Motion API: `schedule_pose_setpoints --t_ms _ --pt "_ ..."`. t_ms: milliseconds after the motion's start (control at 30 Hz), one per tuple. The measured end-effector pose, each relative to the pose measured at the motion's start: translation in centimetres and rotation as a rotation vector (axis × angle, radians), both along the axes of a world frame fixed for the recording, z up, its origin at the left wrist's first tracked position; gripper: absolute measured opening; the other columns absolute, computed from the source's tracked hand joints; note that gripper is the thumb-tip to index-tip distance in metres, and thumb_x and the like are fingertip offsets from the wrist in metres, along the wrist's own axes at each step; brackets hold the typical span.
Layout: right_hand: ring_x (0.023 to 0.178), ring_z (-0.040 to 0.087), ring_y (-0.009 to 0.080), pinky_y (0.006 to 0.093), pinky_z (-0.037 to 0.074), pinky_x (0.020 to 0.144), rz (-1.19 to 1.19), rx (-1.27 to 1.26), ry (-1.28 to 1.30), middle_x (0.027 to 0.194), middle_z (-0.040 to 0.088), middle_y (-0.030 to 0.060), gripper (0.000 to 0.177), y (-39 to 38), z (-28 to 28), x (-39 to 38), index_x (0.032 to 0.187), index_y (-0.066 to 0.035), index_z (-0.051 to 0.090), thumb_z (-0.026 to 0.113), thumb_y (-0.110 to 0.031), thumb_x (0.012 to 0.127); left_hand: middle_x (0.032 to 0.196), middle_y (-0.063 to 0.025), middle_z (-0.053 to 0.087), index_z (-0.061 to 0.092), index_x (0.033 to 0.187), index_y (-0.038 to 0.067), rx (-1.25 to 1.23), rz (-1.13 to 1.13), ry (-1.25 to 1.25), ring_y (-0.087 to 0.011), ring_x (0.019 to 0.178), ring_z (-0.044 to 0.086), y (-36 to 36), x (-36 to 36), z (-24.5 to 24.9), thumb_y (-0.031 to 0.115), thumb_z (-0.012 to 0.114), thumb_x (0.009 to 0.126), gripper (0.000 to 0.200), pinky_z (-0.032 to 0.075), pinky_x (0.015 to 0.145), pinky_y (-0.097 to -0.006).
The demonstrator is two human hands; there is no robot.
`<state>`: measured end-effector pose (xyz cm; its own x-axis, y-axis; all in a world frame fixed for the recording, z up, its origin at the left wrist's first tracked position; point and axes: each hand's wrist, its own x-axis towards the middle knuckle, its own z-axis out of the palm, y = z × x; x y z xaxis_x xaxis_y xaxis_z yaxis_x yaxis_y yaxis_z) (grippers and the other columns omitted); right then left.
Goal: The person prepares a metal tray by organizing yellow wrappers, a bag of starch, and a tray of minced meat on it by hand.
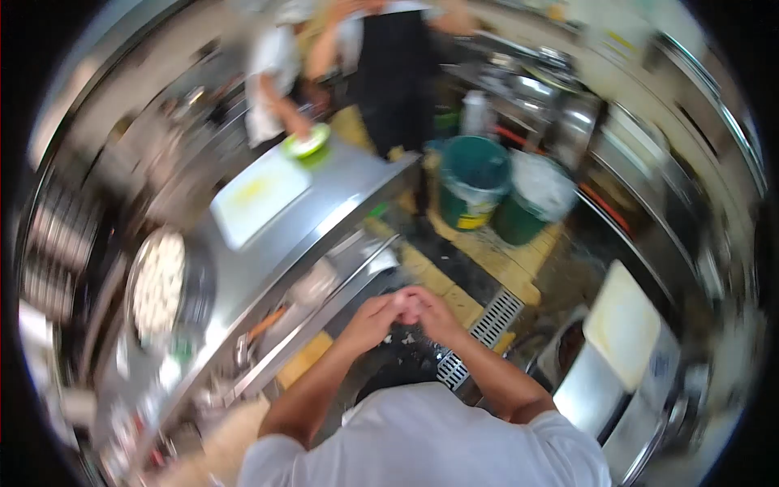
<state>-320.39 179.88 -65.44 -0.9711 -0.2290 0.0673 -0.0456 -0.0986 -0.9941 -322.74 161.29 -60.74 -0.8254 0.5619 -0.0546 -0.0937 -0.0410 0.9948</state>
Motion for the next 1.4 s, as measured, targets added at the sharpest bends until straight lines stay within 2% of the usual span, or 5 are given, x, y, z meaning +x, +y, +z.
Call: schedule_pose_setpoints --t_ms 333,733,900,1200,1400 --pt "0.104 0.061 0.0132 0.0307 0.048 0.094 0.424 0.124 0.09 0.114 0.067 0.0065 0.033 -8.9 2.7 0.5 0.127 0.001 0.063 0.051 -0.023 0.109 0.1 -0.0023 0.068 0.07 0.111 0.002 0.085 0.322 0.108 -0.0117 0.096 0.064 -9.6 7.6 1.8 0.019 0.064 0.105 0.019 0.052 0.091 -0.0285" --pt "0.09 0.064 0.0142 0.0313 0.053 0.08 1.033 0.306 0.356 0.1 0.072 0.0092 0.022 -42.0 2.4 14.6 0.115 0.002 0.066 0.063 -0.013 0.099 0.106 -0.0059 0.066 0.072 0.107 0.004 -0.161 0.877 0.209 -0.0148 0.099 0.063 -37.4 32.6 -1.2 0.011 0.07 0.098 0.012 0.051 0.087 -0.0301" --pt "0.096 0.069 0.0437 0.0439 0.056 0.079 1.264 0.419 0.609 0.101 0.072 0.0238 0.02 -58.3 4.1 25.7 0.111 0.0 0.067 0.062 -0.007 0.094 0.102 -0.0075 0.072 0.072 0.109 0.001 -0.183 1.165 0.113 -0.0142 0.094 0.067 -49.1 46.7 -1.2 0.012 0.073 0.096 0.017 0.054 0.085 -0.032" --pt "0.084 0.073 0.0322 0.0398 0.056 0.073 1.524 0.257 0.626 0.091 0.074 0.0163 0.015 -77.8 2.2 35.3 0.102 -0.002 0.071 0.068 -0.009 0.091 0.1 -0.0054 0.071 0.071 0.106 -0.002 -0.236 1.736 -0.125 -0.0115 0.088 0.065 -59.9 61.7 -2.5 0.005 0.075 0.093 0.015 0.053 0.079 -0.0268" --pt "0.071 0.07 0.0251 0.0363 0.053 0.066 1.617 0.227 0.454 0.081 0.072 0.0143 0.012 -88.2 0.0 39.2 0.099 -0.002 0.072 0.069 -0.009 0.089 0.096 -0.0047 0.07 0.071 0.103 -0.002 -0.32 1.752 -0.242 -0.0108 0.088 0.065 -69.0 64.2 -2.9 0.005 0.075 0.093 0.012 0.053 0.079 -0.0263"
